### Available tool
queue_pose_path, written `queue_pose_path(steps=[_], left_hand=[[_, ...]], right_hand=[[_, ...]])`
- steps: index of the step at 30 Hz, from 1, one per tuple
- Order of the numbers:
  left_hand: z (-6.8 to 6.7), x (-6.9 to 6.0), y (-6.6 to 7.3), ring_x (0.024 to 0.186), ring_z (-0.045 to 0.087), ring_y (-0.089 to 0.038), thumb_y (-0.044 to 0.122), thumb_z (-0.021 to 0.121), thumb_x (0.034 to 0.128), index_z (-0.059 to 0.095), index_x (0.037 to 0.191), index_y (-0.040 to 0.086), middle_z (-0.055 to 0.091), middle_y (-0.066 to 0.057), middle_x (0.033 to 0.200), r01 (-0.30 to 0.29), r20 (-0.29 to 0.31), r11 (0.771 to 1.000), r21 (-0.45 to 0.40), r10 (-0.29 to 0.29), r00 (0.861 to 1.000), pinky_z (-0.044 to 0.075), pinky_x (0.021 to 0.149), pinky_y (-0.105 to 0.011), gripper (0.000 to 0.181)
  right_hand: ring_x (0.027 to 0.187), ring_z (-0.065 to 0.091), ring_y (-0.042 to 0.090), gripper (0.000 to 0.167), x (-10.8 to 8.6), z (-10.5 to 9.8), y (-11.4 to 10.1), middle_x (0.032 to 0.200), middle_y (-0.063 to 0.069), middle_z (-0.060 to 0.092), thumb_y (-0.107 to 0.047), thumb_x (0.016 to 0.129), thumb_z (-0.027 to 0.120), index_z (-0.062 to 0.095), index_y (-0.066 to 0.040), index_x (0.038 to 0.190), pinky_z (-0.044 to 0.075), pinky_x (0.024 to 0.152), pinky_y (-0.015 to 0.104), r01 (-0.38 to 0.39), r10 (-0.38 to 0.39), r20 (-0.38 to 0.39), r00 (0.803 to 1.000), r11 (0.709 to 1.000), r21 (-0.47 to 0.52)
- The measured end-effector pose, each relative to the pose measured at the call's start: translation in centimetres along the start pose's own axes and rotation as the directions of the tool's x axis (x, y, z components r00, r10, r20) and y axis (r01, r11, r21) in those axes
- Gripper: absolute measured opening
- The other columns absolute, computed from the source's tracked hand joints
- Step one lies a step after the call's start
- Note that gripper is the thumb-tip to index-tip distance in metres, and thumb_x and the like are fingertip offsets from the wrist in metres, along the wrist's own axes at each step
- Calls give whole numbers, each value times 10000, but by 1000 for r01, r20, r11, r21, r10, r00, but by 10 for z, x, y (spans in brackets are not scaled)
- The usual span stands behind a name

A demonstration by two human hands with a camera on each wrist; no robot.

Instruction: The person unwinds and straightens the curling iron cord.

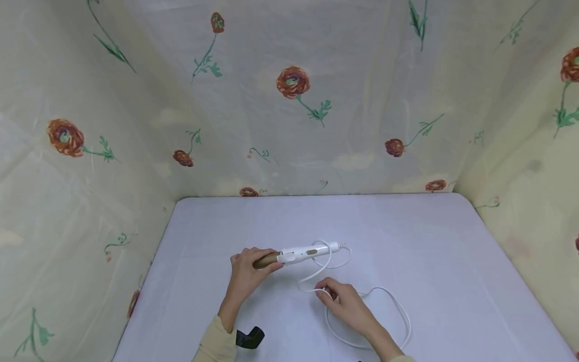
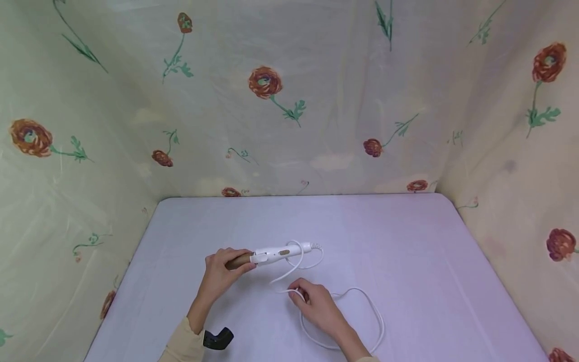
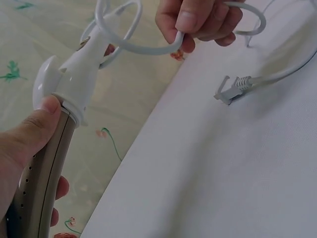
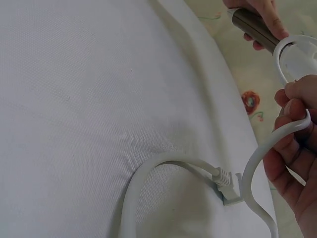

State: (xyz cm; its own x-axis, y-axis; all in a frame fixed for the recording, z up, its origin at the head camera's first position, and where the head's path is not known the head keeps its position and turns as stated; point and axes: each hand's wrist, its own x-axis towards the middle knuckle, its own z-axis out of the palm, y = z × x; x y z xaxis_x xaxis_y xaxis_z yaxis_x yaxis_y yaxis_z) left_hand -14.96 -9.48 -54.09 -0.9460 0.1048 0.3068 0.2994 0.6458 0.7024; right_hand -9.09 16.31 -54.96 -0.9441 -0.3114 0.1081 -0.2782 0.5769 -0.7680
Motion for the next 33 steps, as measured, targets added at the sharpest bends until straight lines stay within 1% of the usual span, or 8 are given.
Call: queue_pose_path(steps=[5,10,13,17,20,24,29,33], left_hand=[[0,0,-2,797,506,-61,568,719,708,726,1031,305,692,135,882,-5,-17,999,40,6,1000,227,822,-373,417],[0,0,-4,796,512,-67,562,728,704,728,1020,305,690,127,871,-8,-19,998,68,9,1000,216,802,-369,407],[0,1,-6,796,517,-73,564,731,700,730,1016,299,692,121,867,-9,-12,996,88,10,1000,215,799,-371,413],[0,1,-6,799,525,-80,580,728,686,731,1008,310,693,115,854,-4,7,990,139,3,1000,226,802,-371,420],[-2,0,-7,797,525,-87,587,728,677,732,1008,310,690,110,842,-3,31,984,177,-3,1000,236,801,-374,431],[-4,-4,-9,781,515,-90,572,736,677,733,1020,290,682,110,831,-12,75,979,202,-3,997,249,799,-382,444],[-5,-11,-17,774,502,-47,597,724,675,731,1004,324,671,161,831,-29,137,982,186,4,991,245,788,-351,428],[-7,-14,-23,770,493,-32,616,708,684,728,987,346,658,182,823,-83,175,985,149,56,983,232,777,-340,406]], right_hand=[[653,470,-36,87,-8,-4,-4,698,-151,561,-225,920,618,652,-168,977,420,582,209,86,-86,-32,996,996,0],[662,485,-48,62,-11,-11,-10,721,-141,607,-184,906,638,657,-167,963,437,588,236,176,-176,-89,980,984,-10],[671,502,-52,64,-11,-16,-14,758,-175,616,-164,906,637,654,-190,962,440,601,210,223,-223,-118,968,975,-12],[677,508,-45,124,-8,-23,-15,770,-181,608,-108,898,639,644,-213,964,431,612,180,291,-291,-161,943,956,-23],[665,489,-46,138,-4,-30,-16,747,-170,591,-70,882,649,650,-183,961,417,595,175,326,-331,-192,924,944,-57],[658,465,-50,128,3,-41,-17,731,-163,573,-55,868,661,657,-147,957,394,567,164,325,-343,-215,914,939,-116],[627,440,-42,113,12,-56,-14,694,-155,546,-54,865,666,661,-130,947,355,517,156,278,-311,-250,917,947,-157],[613,434,-36,82,19,-62,-10,675,-122,559,-50,874,654,663,-97,941,349,503,161,255,-297,-270,916,950,-178]])
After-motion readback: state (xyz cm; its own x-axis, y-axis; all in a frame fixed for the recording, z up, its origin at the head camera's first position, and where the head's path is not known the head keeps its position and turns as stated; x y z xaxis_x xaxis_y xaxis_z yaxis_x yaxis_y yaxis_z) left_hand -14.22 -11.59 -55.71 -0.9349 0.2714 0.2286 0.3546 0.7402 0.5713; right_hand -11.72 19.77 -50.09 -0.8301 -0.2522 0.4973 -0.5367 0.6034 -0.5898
